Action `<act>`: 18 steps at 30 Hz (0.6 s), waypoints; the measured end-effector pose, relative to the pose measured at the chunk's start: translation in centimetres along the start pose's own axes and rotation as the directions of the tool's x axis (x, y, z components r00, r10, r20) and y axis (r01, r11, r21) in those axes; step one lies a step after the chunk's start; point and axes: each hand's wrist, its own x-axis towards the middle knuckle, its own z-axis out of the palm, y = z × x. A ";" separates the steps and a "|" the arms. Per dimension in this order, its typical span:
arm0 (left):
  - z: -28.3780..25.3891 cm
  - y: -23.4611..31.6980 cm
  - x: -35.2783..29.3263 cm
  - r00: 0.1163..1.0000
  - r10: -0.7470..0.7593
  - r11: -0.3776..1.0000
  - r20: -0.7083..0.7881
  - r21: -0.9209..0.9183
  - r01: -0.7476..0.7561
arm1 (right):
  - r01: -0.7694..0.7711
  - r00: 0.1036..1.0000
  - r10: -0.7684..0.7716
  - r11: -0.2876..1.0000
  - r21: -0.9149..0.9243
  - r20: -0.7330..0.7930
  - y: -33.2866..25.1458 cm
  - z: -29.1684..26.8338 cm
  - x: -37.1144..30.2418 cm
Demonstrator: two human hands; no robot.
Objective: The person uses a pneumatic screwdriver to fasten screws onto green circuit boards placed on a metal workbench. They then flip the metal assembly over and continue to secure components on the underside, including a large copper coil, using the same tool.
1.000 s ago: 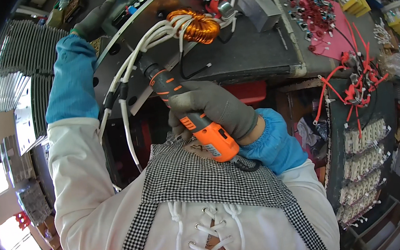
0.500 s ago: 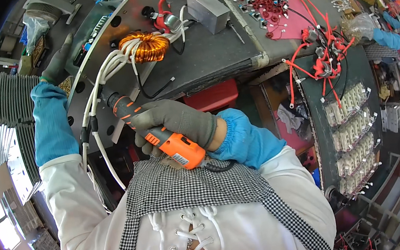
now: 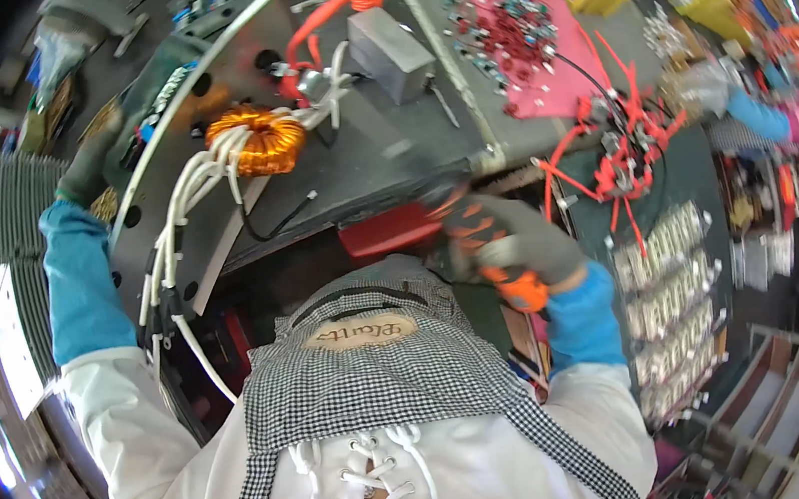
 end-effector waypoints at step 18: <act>5.4 2.5 -2.4 0.964 -0.103 0.994 -0.246 0.001 0.106 | -0.145 0.946 0.213 0.953 -0.268 0.244 -5.1 -0.1 13.4</act>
